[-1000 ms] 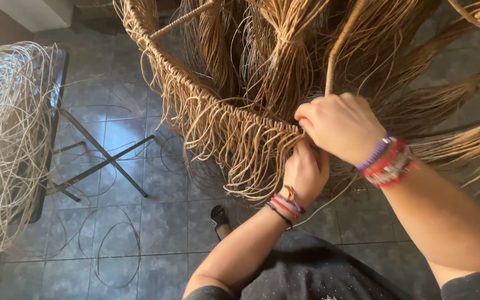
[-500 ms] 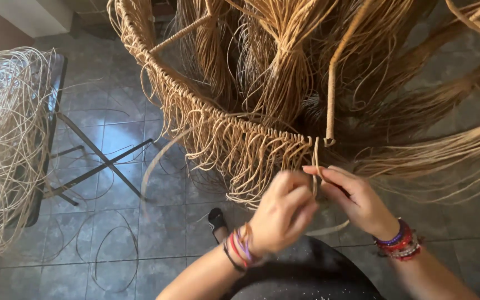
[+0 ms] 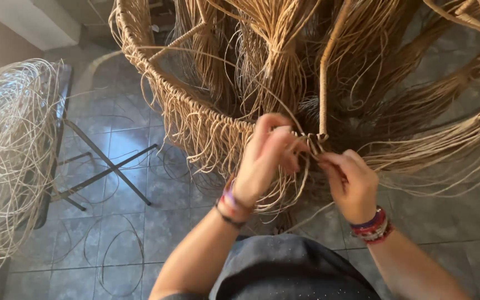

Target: Weaving natural fiber strands onto a circular frame to create a decorative furniture piece

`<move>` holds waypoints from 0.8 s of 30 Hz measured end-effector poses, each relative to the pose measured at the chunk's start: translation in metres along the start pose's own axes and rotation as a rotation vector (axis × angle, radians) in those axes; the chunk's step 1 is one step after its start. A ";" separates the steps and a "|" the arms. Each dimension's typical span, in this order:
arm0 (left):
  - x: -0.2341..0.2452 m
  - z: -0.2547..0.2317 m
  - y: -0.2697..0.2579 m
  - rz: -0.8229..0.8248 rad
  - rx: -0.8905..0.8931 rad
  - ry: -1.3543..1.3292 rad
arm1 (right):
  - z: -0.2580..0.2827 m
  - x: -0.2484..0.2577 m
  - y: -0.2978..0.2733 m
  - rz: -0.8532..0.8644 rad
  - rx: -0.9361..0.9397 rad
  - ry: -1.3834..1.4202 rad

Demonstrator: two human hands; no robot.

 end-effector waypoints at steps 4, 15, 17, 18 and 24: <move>0.005 0.030 -0.025 -0.136 -0.223 0.249 | -0.018 -0.021 -0.008 0.122 -0.509 0.514; 0.052 0.013 -0.070 -0.594 -0.699 1.414 | -0.012 -0.049 -0.001 0.194 -0.571 0.952; 0.045 0.004 -0.062 -0.560 -0.552 1.409 | -0.018 -0.047 -0.004 0.177 -0.606 0.949; 0.044 0.003 -0.056 -0.521 -0.411 1.394 | -0.022 -0.047 -0.006 0.154 -0.641 0.939; -0.017 0.012 -0.022 -0.262 -0.672 1.262 | -0.037 -0.042 -0.005 0.251 -0.550 0.951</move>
Point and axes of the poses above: each hand's wrist, its own y-axis towards the middle knuckle, its own x-axis out of the back of the hand, z = x × y, the point moved 5 cm from there along y, towards the middle knuckle, and after that the axes turned 6 degrees about y, right-handed, at the moved point
